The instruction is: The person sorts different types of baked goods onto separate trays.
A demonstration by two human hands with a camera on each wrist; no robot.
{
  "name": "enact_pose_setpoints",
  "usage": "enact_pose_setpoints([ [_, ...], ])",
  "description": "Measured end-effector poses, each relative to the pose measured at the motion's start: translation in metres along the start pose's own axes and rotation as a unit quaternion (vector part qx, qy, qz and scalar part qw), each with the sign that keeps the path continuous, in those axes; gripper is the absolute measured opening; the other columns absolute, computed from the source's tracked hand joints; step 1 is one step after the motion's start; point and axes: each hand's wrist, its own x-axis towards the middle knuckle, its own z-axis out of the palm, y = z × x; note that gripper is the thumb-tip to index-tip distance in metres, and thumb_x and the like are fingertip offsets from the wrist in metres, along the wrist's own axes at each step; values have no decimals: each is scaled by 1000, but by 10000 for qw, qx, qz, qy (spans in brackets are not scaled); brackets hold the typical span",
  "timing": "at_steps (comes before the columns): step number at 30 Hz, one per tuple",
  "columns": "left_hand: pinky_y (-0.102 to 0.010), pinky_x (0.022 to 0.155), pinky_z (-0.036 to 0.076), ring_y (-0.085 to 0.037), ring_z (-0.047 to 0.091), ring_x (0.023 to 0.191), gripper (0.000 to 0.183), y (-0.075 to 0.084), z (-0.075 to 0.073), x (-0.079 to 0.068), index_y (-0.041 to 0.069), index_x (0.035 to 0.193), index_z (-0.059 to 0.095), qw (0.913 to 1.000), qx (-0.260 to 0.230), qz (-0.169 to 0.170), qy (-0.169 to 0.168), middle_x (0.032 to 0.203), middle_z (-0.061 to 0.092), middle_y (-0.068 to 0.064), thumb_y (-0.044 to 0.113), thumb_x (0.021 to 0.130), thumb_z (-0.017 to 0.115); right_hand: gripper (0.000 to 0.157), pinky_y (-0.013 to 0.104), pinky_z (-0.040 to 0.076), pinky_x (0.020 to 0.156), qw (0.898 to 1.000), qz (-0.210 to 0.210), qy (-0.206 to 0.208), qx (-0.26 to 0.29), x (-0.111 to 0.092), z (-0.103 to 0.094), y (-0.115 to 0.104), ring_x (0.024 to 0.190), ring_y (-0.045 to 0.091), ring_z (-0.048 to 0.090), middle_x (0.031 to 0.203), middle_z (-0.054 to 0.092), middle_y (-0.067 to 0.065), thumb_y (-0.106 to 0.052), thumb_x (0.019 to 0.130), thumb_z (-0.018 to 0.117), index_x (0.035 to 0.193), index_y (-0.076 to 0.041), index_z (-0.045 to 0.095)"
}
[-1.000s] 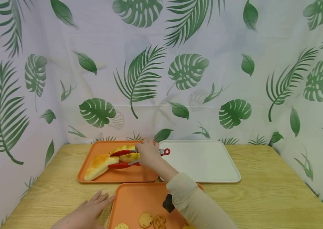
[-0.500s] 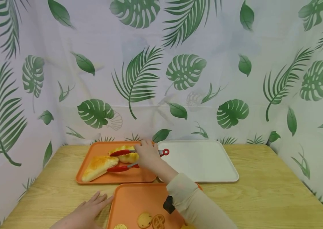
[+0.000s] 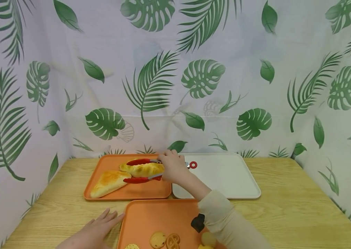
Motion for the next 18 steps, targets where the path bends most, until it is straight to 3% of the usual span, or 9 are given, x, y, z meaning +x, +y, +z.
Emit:
enact_pose_setpoints([
  [9,-75,88,18,-47,14,133,97,-2,1,1,12,141,30,10000,-75,30,-14,143,30,-23,58,64,67,60,42,38,79,9993,-72,200,295,-24,-18,31,102,22,44,106,54,2,-21,61,82,116,-18,58],
  [18,-75,88,19,-47,14,133,97,-2,-2,0,12,141,29,9999,-74,94,-16,143,29,-23,58,64,67,61,44,39,75,9972,-260,646,278,-61,-32,69,106,25,45,107,55,3,-22,56,84,112,-18,59],
])
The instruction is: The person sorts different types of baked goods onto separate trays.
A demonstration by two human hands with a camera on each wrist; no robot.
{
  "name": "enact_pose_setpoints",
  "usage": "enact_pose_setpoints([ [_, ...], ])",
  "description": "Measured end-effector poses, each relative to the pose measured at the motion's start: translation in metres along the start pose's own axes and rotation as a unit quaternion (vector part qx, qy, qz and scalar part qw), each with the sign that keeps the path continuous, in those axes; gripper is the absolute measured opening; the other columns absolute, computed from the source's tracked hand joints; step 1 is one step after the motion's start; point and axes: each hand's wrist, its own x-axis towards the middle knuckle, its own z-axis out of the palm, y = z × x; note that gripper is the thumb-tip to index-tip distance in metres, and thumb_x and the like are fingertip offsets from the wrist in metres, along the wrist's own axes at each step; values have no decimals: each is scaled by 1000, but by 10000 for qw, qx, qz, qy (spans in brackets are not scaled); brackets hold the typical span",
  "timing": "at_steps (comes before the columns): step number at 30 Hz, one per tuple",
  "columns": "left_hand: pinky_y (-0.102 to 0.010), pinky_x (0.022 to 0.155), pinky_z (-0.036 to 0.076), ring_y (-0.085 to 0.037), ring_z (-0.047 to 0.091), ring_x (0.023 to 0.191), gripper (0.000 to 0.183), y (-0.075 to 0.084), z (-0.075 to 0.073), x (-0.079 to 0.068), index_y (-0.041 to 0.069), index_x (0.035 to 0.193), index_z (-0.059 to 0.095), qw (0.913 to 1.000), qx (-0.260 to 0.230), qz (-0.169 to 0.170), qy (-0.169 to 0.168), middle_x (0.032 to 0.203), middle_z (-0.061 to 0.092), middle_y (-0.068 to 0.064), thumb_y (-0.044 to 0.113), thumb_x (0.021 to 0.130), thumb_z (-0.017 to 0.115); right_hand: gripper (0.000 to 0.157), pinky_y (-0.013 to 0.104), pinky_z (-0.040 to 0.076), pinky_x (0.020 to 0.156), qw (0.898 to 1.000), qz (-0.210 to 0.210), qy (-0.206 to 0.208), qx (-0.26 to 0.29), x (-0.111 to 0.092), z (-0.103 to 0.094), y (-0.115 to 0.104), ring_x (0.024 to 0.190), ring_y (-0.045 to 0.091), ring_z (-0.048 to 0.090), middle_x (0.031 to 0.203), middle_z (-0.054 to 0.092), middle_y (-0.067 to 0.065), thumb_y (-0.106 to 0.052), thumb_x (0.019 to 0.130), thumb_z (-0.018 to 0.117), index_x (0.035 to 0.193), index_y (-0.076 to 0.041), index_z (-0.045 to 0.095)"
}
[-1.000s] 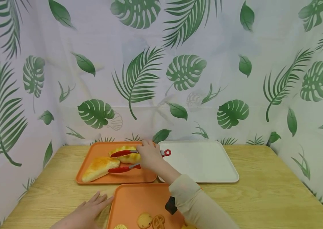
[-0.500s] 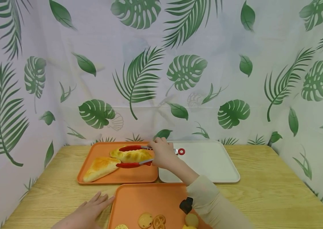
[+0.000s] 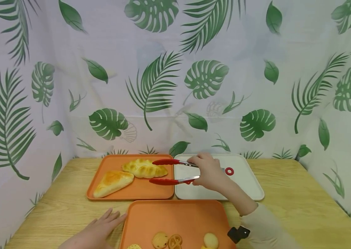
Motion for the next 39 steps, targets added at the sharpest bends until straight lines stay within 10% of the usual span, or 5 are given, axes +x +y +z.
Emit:
enact_pose_setpoints([
  [18,-74,90,18,-46,12,134,98,3,0,-2,13,142,28,9999,-129,37,-35,144,27,-22,57,64,67,59,36,37,73,9992,-27,263,286,-87,-37,50,96,18,46,102,56,-3,-18,57,82,112,-17,60],
  [31,-74,90,16,-46,12,134,100,4,0,-5,14,142,27,9998,-80,122,110,144,28,-22,53,61,71,65,38,46,76,9991,184,-264,274,-142,-41,71,96,13,47,104,54,-10,-21,52,85,111,-27,59],
  [39,-74,92,14,-45,10,135,100,3,-1,-7,19,143,26,9996,-259,58,50,145,26,-20,56,60,69,73,24,45,67,9980,-558,164,-237,-167,-39,95,89,4,44,103,52,-12,-20,44,85,110,-30,59],
])
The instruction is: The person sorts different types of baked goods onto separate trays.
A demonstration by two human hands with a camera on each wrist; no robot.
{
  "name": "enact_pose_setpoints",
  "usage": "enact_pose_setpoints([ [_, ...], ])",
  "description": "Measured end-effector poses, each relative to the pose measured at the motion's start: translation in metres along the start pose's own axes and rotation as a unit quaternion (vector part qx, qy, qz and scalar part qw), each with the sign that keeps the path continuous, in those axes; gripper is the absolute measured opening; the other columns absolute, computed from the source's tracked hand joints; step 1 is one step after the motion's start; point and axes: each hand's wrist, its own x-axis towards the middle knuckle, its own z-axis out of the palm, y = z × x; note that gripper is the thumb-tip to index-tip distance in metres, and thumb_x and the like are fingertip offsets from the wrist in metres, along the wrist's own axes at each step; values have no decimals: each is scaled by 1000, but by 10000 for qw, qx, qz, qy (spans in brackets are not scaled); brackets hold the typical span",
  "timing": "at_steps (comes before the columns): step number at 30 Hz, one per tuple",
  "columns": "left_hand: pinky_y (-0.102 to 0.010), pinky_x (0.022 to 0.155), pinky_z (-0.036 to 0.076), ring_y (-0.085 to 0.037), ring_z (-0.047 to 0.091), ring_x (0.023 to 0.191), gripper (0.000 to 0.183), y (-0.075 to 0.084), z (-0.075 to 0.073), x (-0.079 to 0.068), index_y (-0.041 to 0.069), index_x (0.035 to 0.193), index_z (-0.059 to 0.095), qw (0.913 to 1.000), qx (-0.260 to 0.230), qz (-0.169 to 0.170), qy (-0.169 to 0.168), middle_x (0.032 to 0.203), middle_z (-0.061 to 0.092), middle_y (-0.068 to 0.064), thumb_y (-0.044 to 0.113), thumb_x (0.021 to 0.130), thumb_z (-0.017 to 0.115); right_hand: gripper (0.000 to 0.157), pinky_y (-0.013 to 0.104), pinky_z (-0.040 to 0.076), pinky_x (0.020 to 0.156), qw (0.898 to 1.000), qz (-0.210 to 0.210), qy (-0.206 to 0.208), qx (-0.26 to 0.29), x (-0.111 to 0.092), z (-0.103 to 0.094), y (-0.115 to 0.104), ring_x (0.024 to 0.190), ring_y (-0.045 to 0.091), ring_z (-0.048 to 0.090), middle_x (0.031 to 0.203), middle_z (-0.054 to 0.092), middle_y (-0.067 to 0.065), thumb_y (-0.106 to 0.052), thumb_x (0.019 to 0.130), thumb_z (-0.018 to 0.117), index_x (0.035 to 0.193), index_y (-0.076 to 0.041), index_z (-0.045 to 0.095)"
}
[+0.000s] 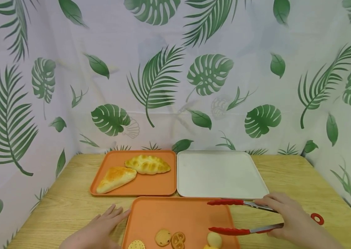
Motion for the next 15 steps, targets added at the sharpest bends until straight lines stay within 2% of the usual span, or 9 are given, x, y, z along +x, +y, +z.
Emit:
enact_pose_setpoints([
  [2,-73,92,14,-44,10,135,100,0,-1,0,20,143,26,10000,-20,-17,-16,146,26,-19,57,60,69,74,23,43,65,9997,-244,31,-38,-5,0,4,88,2,43,102,52,-11,-17,42,85,110,-29,59],
  [4,-73,92,15,-44,9,135,100,0,-1,-1,21,143,26,10000,-45,-45,-34,146,25,-19,57,60,68,74,22,43,64,9994,-336,-125,15,-9,0,7,88,1,42,102,52,-12,-17,43,84,112,-29,58],
  [8,-73,92,13,-44,8,136,100,2,-2,-3,18,143,26,9999,-99,-75,-28,146,25,-19,53,60,70,68,20,43,65,9968,-302,-715,213,-14,-1,12,90,-2,41,105,52,-13,-35,54,82,116,-32,55],
  [11,-73,92,13,-44,9,136,100,3,-2,-4,17,142,26,10000,-71,-61,-11,146,25,-19,52,60,71,65,19,43,63,9945,-787,-544,417,-17,2,14,88,-2,41,102,53,-13,-50,57,78,114,-30,56],
  [15,-73,93,14,-44,9,136,100,4,-2,-4,17,142,27,10000,-25,-47,-7,146,25,-19,54,60,70,60,18,40,59,9856,-1548,-41,675,-19,8,12,86,-3,42,98,54,-14,-50,60,76,112,-27,57],
])
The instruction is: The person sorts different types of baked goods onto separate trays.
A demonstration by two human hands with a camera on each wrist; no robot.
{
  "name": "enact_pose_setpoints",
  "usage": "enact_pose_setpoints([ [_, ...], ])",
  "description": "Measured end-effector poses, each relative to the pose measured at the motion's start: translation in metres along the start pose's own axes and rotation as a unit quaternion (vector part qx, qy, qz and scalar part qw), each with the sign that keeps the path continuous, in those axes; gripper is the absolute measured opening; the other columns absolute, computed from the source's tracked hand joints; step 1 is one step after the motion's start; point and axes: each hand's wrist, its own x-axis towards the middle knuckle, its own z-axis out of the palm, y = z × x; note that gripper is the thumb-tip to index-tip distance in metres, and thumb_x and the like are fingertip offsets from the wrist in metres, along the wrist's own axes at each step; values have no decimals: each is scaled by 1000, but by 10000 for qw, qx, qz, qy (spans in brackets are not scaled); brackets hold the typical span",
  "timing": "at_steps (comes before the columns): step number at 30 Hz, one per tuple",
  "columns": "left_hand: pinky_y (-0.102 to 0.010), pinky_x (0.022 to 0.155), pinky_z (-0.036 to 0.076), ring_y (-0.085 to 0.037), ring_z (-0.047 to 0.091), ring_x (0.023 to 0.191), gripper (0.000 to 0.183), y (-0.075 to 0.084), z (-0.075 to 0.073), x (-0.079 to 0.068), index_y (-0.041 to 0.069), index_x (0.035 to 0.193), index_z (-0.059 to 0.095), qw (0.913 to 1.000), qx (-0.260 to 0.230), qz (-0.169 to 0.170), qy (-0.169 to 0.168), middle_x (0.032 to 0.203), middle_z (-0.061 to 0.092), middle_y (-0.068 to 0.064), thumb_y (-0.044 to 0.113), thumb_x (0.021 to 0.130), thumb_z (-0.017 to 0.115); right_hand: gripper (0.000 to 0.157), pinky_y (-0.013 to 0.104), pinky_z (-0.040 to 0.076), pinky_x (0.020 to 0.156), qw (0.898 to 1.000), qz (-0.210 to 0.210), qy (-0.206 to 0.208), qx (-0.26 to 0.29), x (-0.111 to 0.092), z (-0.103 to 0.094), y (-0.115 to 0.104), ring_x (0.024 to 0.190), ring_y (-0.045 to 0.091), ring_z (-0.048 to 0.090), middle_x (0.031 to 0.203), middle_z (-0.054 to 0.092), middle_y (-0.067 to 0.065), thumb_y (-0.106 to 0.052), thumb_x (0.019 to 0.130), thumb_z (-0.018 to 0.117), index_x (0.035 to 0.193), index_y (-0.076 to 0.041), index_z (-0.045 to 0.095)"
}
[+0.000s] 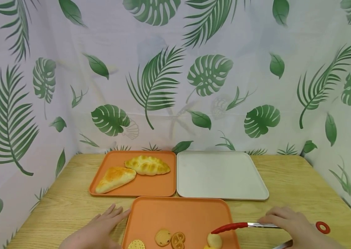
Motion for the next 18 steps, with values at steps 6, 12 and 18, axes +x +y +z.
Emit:
enact_pose_setpoints([
  [6,-74,92,13,-44,9,135,100,2,0,-1,24,142,28,10000,-57,19,64,146,25,-20,56,57,70,52,18,39,59,9986,192,-481,79,-1,1,-2,87,-2,42,100,53,-14,-52,67,70,111,-29,56],
  [12,-74,90,14,-46,10,135,96,2,1,-1,26,140,31,9999,68,93,99,145,25,-20,55,58,70,45,17,33,57,9916,565,-1137,227,0,3,-2,86,-1,42,101,53,-14,-54,71,66,109,-33,56],
  [18,-73,91,17,-45,12,135,94,1,1,-1,29,140,32,9993,335,93,168,145,27,-19,61,58,66,44,21,31,59,9903,702,-1192,160,2,4,-6,85,-1,40,100,52,-16,-57,71,63,108,-34,57],
])
